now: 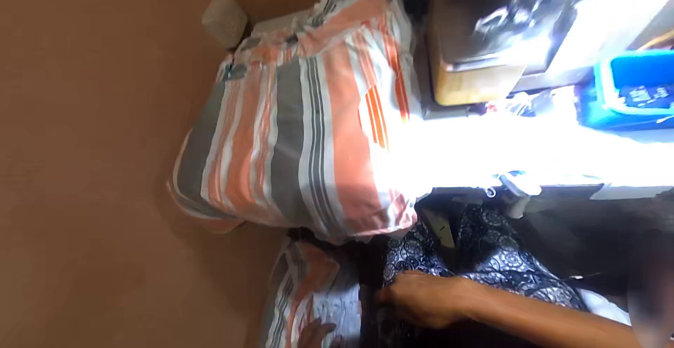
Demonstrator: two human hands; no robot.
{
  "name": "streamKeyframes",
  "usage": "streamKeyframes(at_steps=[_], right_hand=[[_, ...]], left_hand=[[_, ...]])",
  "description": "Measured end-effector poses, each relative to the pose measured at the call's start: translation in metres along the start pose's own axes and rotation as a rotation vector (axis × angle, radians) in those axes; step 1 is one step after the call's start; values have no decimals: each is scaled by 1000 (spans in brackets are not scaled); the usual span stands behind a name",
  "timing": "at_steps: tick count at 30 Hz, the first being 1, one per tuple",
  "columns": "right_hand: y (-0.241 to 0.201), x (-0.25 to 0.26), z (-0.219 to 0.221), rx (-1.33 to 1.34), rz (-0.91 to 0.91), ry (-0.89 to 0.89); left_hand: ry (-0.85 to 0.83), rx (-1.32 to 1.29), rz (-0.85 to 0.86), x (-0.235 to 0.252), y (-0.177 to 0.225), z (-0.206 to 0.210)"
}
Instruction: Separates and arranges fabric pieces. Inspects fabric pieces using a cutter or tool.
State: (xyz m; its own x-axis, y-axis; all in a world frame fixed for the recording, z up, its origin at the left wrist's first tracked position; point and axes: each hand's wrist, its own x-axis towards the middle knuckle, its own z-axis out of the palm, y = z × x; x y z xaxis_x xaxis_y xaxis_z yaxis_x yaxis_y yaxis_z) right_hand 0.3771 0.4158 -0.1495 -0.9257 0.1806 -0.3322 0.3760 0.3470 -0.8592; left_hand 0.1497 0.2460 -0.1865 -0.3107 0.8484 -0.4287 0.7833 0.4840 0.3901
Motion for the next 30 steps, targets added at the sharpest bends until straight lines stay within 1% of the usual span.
streamKeyframes(at_steps=[2, 4, 6, 7, 9, 11, 12, 13, 15, 16, 17, 19, 21, 22, 24, 26, 27, 28, 30], right_hand=[[-3, -28, -18, 61, -72, 133], [-9, -51, -38, 69, -144, 312], [-10, -63, -57, 40, -252, 525], [-9, -65, -67, 14, -302, 620], [-7, -66, -89, -7, -337, 741], [-5, -61, -110, 11, -356, 821], [-3, -56, -119, 20, -353, 867], [-1, -50, -127, 19, -325, 915], [4, -40, -141, 3, -219, 989], [5, -36, -146, 4, -177, 1012], [6, -32, -152, 0, -147, 1036], [3, -22, -161, -35, -117, 1088], [3, -10, -173, -59, -122, 1097], [6, -3, -178, -62, -145, 1092], [11, 9, -188, -49, -146, 1005], [13, 14, -196, -58, -92, 903], [13, 15, -199, -74, -80, 874], [13, 14, -201, -101, -77, 854], [13, 11, -203, -153, -66, 787]], left_hand=[[246, -177, 251, 25, 34, -26], [495, -294, 417, 54, 81, -53], [685, -298, 585, 88, 127, -81], [734, -283, 645, 105, 149, -93], [773, -246, 709, 139, 191, -111], [720, -211, 684, 165, 228, -121], [664, -181, 637, 174, 243, -123], [585, -138, 553, 181, 256, -123], [448, -35, 362, 188, 278, -122], [445, 11, 301, 190, 285, -120], [470, 38, 278, 191, 288, -117], [575, 30, 324, 191, 284, -107], [725, -8, 422, 193, 276, -98], [768, -22, 415, 193, 275, -96], [776, -16, 316, 188, 279, -103], [774, 104, 202, 181, 286, -120], [762, 173, 185, 176, 286, -130], [760, 236, 235, 171, 283, -141], [758, 309, 465, 165, 263, -167]])
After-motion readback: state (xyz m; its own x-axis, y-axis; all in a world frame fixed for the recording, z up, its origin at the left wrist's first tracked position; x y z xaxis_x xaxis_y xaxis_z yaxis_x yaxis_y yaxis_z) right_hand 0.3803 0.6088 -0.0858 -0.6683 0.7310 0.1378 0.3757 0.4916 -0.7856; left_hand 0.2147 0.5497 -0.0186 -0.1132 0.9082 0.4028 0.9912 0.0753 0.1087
